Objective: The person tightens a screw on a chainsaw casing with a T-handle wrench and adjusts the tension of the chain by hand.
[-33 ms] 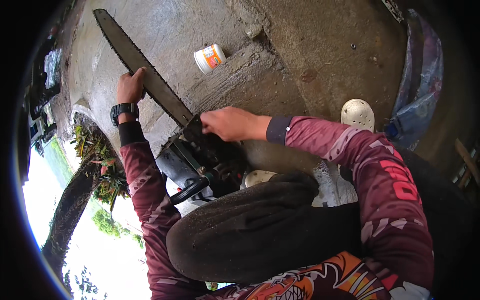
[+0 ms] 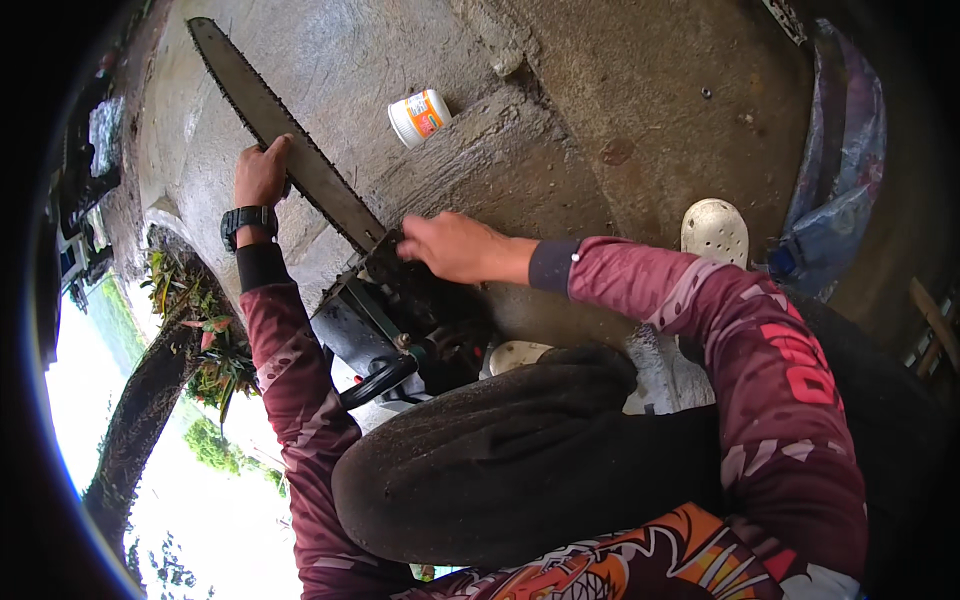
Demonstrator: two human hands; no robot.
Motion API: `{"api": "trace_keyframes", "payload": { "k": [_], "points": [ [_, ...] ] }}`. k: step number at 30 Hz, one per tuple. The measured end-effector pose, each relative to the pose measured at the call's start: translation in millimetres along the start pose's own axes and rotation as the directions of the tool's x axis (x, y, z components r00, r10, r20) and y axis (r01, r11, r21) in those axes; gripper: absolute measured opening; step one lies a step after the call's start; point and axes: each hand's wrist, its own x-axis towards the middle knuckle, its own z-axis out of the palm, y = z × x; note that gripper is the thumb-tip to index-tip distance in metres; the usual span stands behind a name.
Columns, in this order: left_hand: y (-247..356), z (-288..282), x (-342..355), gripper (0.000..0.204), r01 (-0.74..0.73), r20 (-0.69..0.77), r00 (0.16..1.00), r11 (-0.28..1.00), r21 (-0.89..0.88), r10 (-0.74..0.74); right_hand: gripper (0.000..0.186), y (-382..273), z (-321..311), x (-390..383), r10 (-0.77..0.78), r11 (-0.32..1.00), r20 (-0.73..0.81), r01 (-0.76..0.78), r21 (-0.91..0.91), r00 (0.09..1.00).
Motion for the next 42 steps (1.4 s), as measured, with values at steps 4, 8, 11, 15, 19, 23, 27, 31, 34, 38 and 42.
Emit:
{"api": "trace_keyframes", "payload": {
  "k": [4,8,11,15,19,23,27,31,34,38,42],
  "points": [
    [-9,0,10,0.057,-0.359,-0.054,0.922,0.897,0.258,0.384,0.039,4,-18,34,0.502,0.627,0.523,-0.706,0.329,0.689],
    [15,1,-13,0.056,-0.012,-0.016,1.000,1.000,-0.012,0.011,0.037,-14,-27,11,0.396,0.911,0.224,-0.412,0.028,0.891],
    [17,-4,-13,0.055,-0.031,-0.024,0.999,0.999,-0.015,0.031,0.026,-8,-23,-5,0.203,0.972,0.181,-0.176,-0.157,0.962],
    [13,-4,-10,0.055,0.008,-0.022,1.000,1.000,-0.021,-0.009,0.018,-5,-18,-14,-0.239,0.957,0.097,0.251,-0.145,0.966],
    [12,-1,-8,0.056,-0.023,-0.045,0.999,1.000,0.017,0.023,0.016,11,-16,-11,-0.451,0.853,0.093,0.459,-0.248,0.888],
    [14,0,-9,0.056,0.009,-0.057,0.998,1.000,-0.004,-0.010,0.016,8,-12,-6,-0.474,0.847,0.071,0.477,-0.234,0.877],
    [12,-3,-6,0.057,0.003,-0.011,1.000,1.000,0.008,-0.003,0.024,-18,-17,15,0.351,0.904,0.194,-0.385,0.185,0.916],
    [5,-5,-9,0.056,0.036,-0.060,0.998,0.999,0.027,-0.034,0.028,-27,-20,16,0.446,0.845,0.283,-0.504,0.180,0.849],
    [23,-3,-16,0.055,0.048,0.019,0.999,0.997,-0.060,-0.047,0.026,-9,-20,-7,0.204,0.978,0.159,-0.207,0.004,0.966],
    [-9,6,-1,0.036,-0.188,-0.027,0.980,0.959,0.214,0.198,0.021,-2,-15,-15,-0.183,0.976,0.072,0.190,-0.104,0.980],
    [-72,37,55,0.042,-0.507,0.145,0.854,0.738,0.445,0.499,0.028,19,-21,-8,-0.495,0.826,0.108,0.505,-0.251,0.862]
  ]
}}
